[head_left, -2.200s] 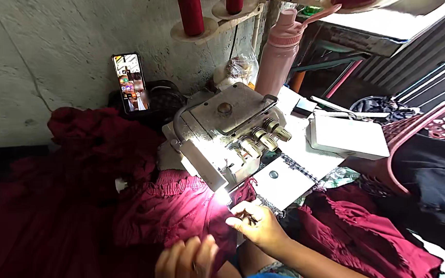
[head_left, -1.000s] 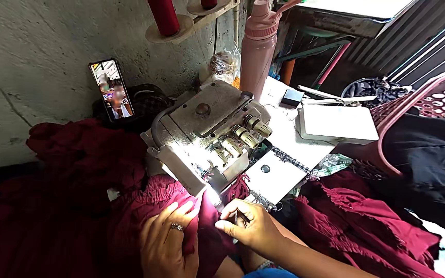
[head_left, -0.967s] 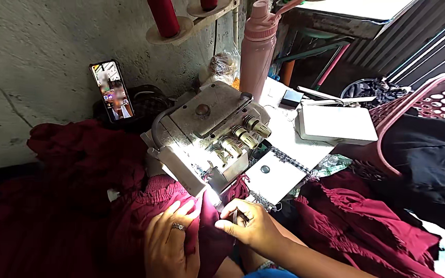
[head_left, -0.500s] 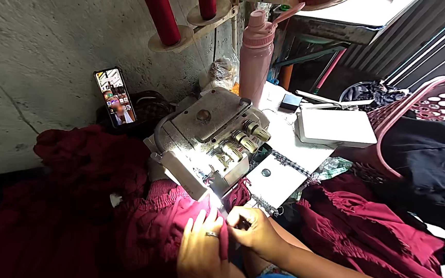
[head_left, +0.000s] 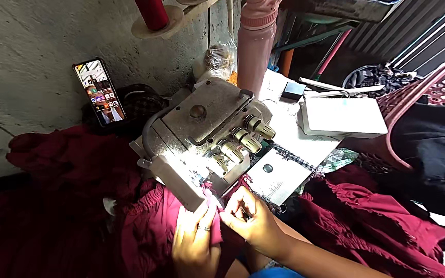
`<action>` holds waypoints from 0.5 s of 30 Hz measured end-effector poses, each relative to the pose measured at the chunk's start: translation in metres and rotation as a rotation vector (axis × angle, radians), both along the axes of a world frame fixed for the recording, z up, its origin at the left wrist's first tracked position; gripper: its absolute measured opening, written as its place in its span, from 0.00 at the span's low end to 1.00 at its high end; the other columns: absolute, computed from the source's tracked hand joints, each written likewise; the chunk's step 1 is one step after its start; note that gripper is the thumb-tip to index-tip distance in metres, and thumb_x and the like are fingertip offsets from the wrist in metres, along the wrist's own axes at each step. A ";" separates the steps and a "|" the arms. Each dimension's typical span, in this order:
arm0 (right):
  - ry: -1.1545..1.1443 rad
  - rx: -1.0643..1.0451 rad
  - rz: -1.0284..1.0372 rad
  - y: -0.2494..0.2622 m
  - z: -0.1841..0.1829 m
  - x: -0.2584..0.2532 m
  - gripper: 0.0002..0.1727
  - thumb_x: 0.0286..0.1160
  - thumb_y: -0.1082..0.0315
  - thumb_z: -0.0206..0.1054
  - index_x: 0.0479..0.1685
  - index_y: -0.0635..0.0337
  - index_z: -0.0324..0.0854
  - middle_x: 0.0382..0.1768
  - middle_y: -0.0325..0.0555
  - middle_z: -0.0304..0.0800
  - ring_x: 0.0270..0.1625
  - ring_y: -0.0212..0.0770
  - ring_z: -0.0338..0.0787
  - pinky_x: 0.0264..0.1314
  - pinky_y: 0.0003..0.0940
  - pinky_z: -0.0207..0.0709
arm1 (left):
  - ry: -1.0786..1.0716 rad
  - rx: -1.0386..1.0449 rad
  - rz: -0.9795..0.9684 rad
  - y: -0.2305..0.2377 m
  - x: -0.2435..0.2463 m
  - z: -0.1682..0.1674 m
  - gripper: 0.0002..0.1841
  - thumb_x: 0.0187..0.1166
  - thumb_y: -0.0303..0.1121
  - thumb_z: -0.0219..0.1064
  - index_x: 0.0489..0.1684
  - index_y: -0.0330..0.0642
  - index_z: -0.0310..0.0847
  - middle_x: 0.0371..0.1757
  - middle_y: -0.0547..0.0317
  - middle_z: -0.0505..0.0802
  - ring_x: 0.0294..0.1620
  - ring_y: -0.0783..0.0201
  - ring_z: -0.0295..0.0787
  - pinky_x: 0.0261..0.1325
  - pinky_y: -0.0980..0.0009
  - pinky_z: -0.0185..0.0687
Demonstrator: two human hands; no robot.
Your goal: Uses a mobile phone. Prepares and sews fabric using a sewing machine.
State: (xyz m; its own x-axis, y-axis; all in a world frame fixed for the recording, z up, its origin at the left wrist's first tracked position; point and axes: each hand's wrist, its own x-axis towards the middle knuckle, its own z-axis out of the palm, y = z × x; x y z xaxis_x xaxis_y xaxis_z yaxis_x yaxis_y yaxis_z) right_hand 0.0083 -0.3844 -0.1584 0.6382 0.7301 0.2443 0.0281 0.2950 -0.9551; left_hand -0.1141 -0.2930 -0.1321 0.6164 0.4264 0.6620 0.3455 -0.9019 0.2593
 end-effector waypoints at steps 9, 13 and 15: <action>0.108 -0.138 0.140 -0.028 -0.007 -0.004 0.16 0.65 0.67 0.79 0.52 0.59 0.89 0.34 0.26 0.90 0.27 0.11 0.75 0.28 0.07 0.67 | -0.367 -0.623 -0.387 0.075 -0.027 0.023 0.06 0.81 0.41 0.70 0.49 0.65 0.91 0.52 0.86 0.92 0.56 0.82 0.87 0.61 0.84 0.82; 0.111 -0.176 0.169 -0.037 -0.007 -0.002 0.05 0.68 0.65 0.78 0.36 0.57 0.92 0.34 0.27 0.89 0.26 0.09 0.72 0.28 0.06 0.64 | -0.266 -0.413 -0.279 0.055 -0.039 0.034 0.07 0.83 0.45 0.68 0.50 0.63 0.90 0.50 0.85 0.93 0.56 0.82 0.88 0.63 0.83 0.83; 0.137 -0.188 0.200 -0.040 -0.005 0.000 0.05 0.69 0.64 0.78 0.34 0.56 0.92 0.33 0.27 0.89 0.26 0.10 0.73 0.28 0.06 0.65 | -0.080 -0.121 -0.220 0.034 -0.045 0.044 0.07 0.85 0.47 0.65 0.47 0.59 0.84 0.47 0.77 0.88 0.60 0.78 0.82 0.73 0.76 0.70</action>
